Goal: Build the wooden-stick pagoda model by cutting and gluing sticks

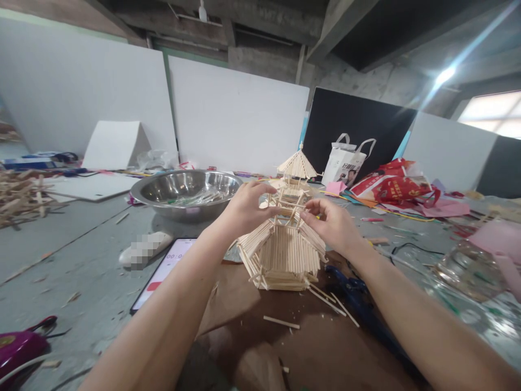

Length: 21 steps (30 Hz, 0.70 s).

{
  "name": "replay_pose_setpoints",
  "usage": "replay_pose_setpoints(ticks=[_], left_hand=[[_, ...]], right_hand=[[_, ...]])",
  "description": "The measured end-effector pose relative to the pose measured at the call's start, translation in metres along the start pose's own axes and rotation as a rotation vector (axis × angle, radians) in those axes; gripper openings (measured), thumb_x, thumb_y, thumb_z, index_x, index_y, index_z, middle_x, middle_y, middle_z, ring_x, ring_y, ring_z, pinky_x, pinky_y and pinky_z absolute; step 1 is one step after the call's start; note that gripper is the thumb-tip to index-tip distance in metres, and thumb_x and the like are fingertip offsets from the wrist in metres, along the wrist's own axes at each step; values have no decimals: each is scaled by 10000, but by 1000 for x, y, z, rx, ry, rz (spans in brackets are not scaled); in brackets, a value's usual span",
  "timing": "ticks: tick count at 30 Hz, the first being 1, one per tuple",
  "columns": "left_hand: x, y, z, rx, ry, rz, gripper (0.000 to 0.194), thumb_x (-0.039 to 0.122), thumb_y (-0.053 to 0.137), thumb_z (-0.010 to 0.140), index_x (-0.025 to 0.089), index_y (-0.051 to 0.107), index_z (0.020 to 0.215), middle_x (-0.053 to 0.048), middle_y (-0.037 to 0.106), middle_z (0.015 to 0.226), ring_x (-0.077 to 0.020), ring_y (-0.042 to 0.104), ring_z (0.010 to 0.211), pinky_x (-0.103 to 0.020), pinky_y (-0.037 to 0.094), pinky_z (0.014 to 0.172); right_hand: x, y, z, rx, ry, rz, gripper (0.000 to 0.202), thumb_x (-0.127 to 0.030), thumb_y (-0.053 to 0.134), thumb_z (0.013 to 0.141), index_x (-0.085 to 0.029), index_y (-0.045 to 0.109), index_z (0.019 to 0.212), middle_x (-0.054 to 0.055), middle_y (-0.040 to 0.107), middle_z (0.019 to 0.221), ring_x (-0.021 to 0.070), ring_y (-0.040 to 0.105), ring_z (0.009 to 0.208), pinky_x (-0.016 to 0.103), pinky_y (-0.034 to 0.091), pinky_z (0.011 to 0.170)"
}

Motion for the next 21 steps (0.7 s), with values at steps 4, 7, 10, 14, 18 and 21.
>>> replay_pose_setpoints(ticks=[4, 7, 10, 14, 18, 21], left_hand=[[-1, 1, 0, -31, -35, -17, 284, 358, 522, 693, 185, 553, 917, -52, 586, 905, -159, 525, 777, -302, 430, 687], [-3, 1, -1, -121, -78, -12, 276, 397, 495, 694, 188, 551, 866, -36, 601, 810, -142, 527, 675, -279, 423, 605], [-6, 0, -3, -246, -118, 73, 284, 450, 452, 701, 187, 550, 744, -32, 601, 718, -145, 522, 614, -273, 404, 546], [-7, -1, -5, -350, -132, 165, 314, 493, 444, 684, 201, 554, 723, -38, 610, 733, -170, 536, 634, -287, 404, 547], [-5, 0, -7, -389, -122, 179, 311, 473, 432, 694, 196, 556, 757, -52, 619, 786, -180, 549, 684, -291, 413, 581], [-6, 0, -7, -382, -115, 172, 306, 460, 412, 706, 196, 552, 770, -53, 621, 803, -180, 554, 696, -288, 417, 592]], right_hand=[[3, -1, -1, 6, 78, 7, 331, -350, 488, 714, -165, 490, 989, 30, 608, 667, 162, 536, 599, 302, 387, 585], [10, -5, -1, 76, 52, 1, 373, -346, 496, 704, -162, 470, 1028, 32, 603, 700, 165, 533, 618, 319, 393, 619], [24, -9, 2, 201, 43, 20, 353, -332, 513, 677, -165, 478, 987, 47, 587, 782, 159, 528, 644, 336, 404, 654], [45, -4, 11, 173, 115, 189, 374, -256, 513, 638, -152, 444, 991, 81, 562, 911, 169, 537, 797, 351, 405, 741], [56, 10, 14, -70, 188, 408, 434, -226, 491, 644, -134, 388, 1056, 90, 575, 927, 163, 547, 851, 348, 403, 773], [55, 20, 11, -168, 106, 471, 445, -209, 481, 661, -152, 372, 1089, 67, 594, 926, 145, 557, 851, 338, 394, 800]])
Point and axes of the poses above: each hand's wrist, its own z-axis towards the middle knuckle, its own y-axis out of the palm, x = y × z, the point moved 2 cm from there along z, towards the middle knuckle
